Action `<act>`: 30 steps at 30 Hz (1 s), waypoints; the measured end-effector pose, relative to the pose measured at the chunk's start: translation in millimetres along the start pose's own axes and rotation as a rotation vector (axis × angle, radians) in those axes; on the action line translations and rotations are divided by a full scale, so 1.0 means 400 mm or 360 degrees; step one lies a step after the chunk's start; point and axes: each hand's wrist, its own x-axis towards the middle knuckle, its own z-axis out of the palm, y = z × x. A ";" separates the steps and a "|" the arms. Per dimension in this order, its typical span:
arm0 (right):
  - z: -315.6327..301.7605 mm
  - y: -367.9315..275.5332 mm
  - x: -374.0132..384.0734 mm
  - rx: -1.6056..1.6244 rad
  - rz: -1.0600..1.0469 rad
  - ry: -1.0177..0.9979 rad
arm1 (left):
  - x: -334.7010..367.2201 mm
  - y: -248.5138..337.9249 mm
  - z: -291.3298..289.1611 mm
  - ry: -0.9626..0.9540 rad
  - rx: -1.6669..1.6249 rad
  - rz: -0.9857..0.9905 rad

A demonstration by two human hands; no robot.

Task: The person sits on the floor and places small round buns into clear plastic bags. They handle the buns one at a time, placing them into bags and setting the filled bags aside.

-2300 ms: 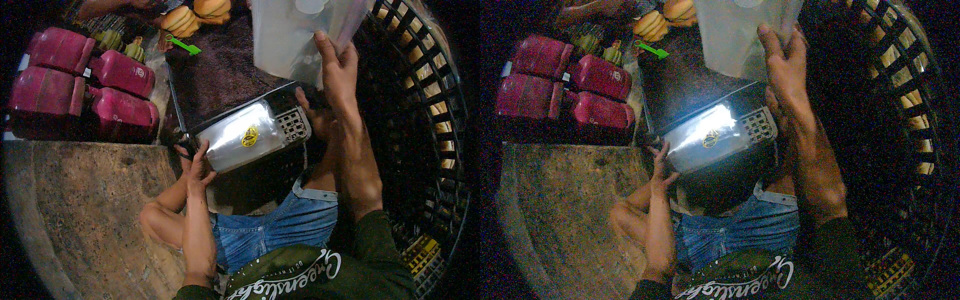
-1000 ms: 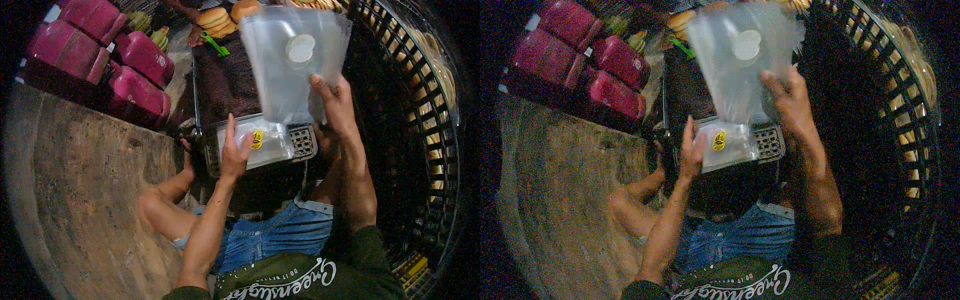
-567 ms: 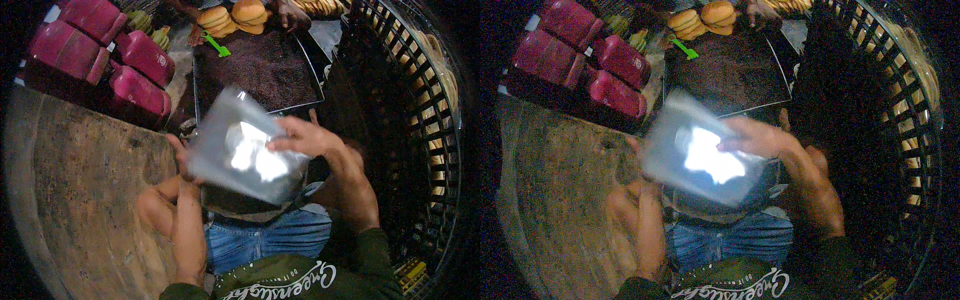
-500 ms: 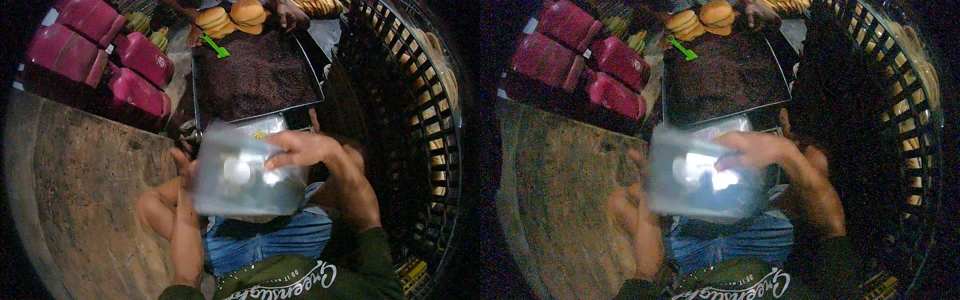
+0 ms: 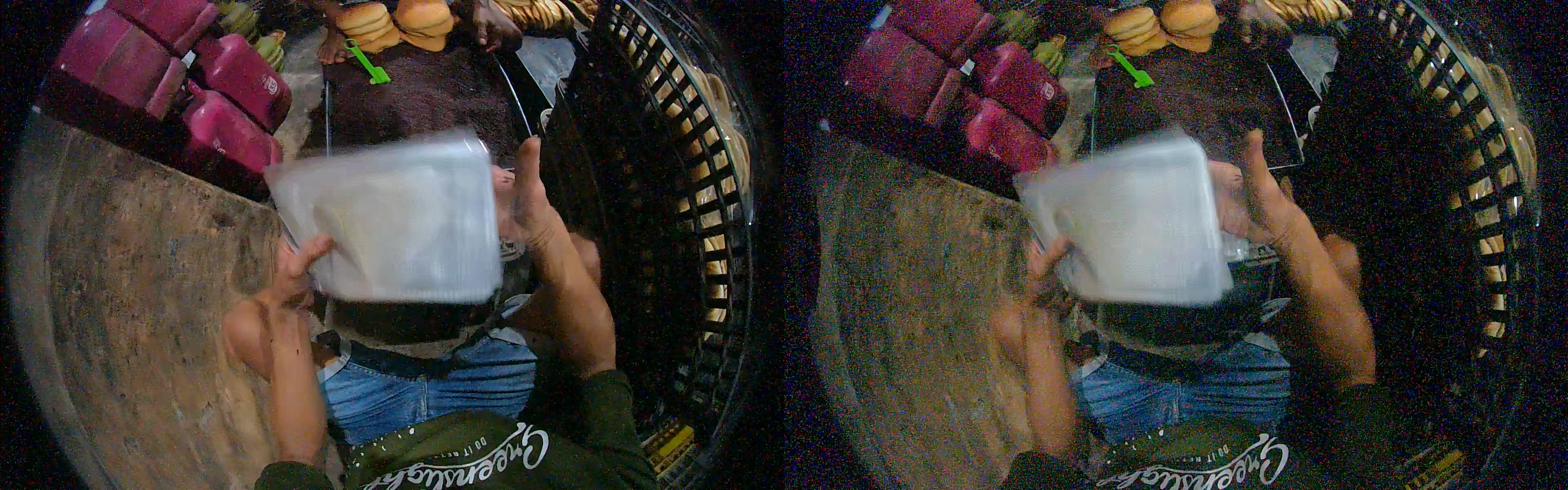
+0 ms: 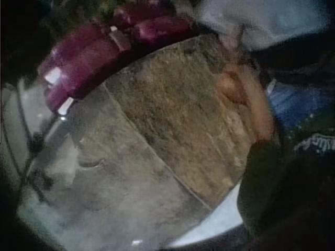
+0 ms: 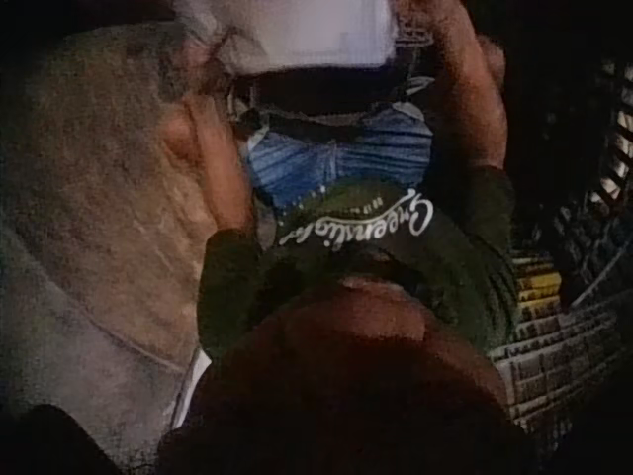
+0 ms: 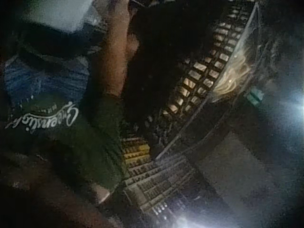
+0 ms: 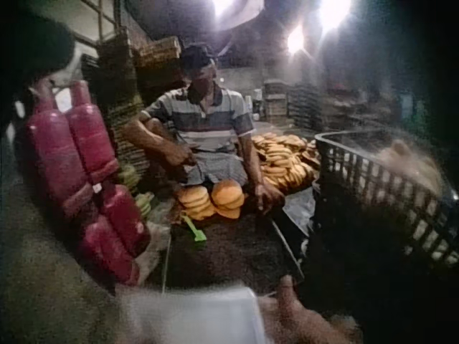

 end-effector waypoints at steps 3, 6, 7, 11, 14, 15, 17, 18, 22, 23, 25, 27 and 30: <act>0.091 0.025 0.030 -0.0269 -0.0113 0.0667 | 0.019 0.113 0.148 0.0329 -0.0287 0.0056; 0.085 0.025 0.045 -0.0935 -0.0121 0.0971 | 0.111 0.080 0.161 0.0309 0.0258 0.0212; 0.081 0.010 0.041 -0.1017 -0.0044 0.0995 | 0.113 0.076 0.184 0.0390 0.0154 0.0154; 0.090 -0.045 -0.008 -0.1558 -0.0127 0.1150 | 0.086 0.075 0.209 0.0252 0.0133 0.0184; 0.086 -0.071 -0.030 -0.1915 -0.0652 0.1092 | 0.125 0.066 0.199 -0.0106 0.0489 -0.0063; 0.060 -0.087 -0.050 -0.2001 -0.0706 0.1196 | 0.147 0.119 0.203 -0.0592 0.1023 -0.0823; 0.085 -0.118 -0.063 -0.2375 -0.0735 0.1424 | 0.146 -0.012 0.114 -0.0298 0.1145 -0.0721; 0.093 -0.128 -0.067 -0.2380 -0.0767 0.1590 | 0.147 -0.103 0.070 -0.0170 0.1195 -0.0670; 0.020 -0.177 -0.131 -0.1685 -0.1236 0.2177 | 0.112 -0.299 0.003 0.0800 0.1407 -0.0222; -0.008 -0.184 -0.145 -0.1618 -0.1308 0.2280 | 0.114 -0.316 0.002 0.0743 0.1312 -0.0376; -0.031 -0.202 -0.152 -0.1453 -0.1442 0.2420 | 0.118 -0.314 0.029 0.0669 0.1309 -0.0378; -0.020 -0.210 -0.152 -0.1273 -0.1506 0.2353 | 0.113 -0.299 0.056 0.0738 0.1333 -0.0344; -0.031 -0.202 -0.148 -0.1318 -0.1533 0.2276 | 0.111 -0.337 -0.013 0.0795 0.1132 -0.0308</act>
